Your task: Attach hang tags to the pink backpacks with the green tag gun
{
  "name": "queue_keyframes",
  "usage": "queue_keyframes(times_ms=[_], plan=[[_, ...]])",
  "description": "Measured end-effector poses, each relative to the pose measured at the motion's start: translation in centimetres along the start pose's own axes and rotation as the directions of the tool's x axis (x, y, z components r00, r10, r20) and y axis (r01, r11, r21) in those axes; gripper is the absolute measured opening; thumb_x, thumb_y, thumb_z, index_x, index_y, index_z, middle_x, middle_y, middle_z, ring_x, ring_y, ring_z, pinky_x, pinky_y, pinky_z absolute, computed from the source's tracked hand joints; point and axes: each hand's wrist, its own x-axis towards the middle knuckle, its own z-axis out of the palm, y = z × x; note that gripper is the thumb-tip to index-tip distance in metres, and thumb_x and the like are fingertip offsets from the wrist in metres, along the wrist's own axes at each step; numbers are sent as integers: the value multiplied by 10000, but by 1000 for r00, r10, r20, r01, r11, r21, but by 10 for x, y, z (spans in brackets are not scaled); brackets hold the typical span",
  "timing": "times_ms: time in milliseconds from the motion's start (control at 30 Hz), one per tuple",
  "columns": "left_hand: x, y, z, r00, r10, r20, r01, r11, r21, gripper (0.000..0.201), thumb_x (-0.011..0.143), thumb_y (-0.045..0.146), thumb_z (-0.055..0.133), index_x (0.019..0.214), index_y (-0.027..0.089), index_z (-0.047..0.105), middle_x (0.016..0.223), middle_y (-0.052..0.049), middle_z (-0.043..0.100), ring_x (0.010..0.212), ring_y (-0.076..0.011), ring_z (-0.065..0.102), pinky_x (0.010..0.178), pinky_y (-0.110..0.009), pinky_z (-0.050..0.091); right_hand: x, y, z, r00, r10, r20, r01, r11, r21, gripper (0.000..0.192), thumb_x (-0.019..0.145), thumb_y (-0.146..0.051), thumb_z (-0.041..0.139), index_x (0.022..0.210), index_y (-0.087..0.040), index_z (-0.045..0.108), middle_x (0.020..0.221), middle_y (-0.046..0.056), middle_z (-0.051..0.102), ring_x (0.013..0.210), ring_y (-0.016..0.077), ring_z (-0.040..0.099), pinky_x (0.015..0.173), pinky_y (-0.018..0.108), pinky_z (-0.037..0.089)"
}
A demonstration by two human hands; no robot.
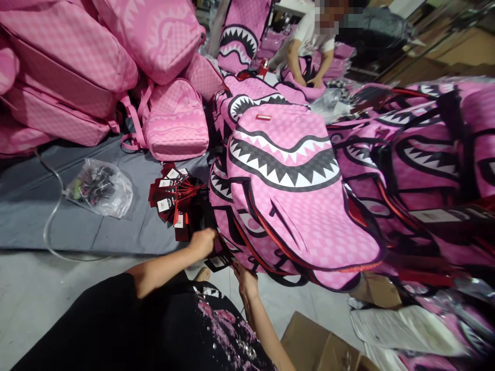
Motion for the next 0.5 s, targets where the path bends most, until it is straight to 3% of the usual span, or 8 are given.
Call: queue_keyframes(times_ms=[133, 233, 300, 400, 500], plan=[[42, -35, -57, 956, -79, -281, 142, 967, 213, 286, 961, 315, 566, 1191, 151, 609, 1297, -124, 583, 1283, -288, 487, 1084, -553, 382, -12, -5, -12, 999, -48, -20, 46, 996, -77, 320, 567, -373, 766, 782, -164, 655, 779, 35, 710, 735, 180, 658, 627, 291, 515], [76, -51, -83, 940, -91, -328, 201, 927, 318, 253, 944, 315, 596, 1117, 135, 636, 1211, -105, 627, 1247, -280, 519, 1085, -555, 371, -32, -8, -17, 995, -96, 26, 99, 981, -167, 318, 521, -411, 735, 723, -176, 665, 679, 21, 683, 619, 172, 610, 553, 278, 464], [87, -56, -89, 945, -85, -317, 205, 907, 368, 236, 939, 339, 608, 1058, 140, 653, 1144, -78, 652, 1175, -250, 567, 1069, -528, 397, -47, -11, -9, 986, -85, 143, 115, 969, -220, 292, 524, -429, 726, 640, -173, 646, 601, 17, 651, 518, 154, 566, 512, 279, 443], [82, -61, -87, 949, -52, -312, 188, 886, 425, 217, 940, 338, 606, 1026, 146, 661, 1106, -69, 664, 1159, -244, 573, 1059, -516, 402, -64, -21, 32, 933, -36, 359, 136, 957, -258, 328, 577, -472, 722, 665, -159, 677, 594, 39, 665, 462, 160, 562, 453, 266, 405], [66, -65, -84, 951, -9, -310, 163, 866, 473, 185, 959, 291, 557, 996, 151, 672, 1058, -72, 674, 1169, -256, 557, 1048, -520, 385, -64, -38, 112, 860, -69, 506, 196, 960, -201, 468, 708, -519, 670, 1054, -209, 729, 849, 50, 749, 674, 196, 673, 505, 251, 443]])
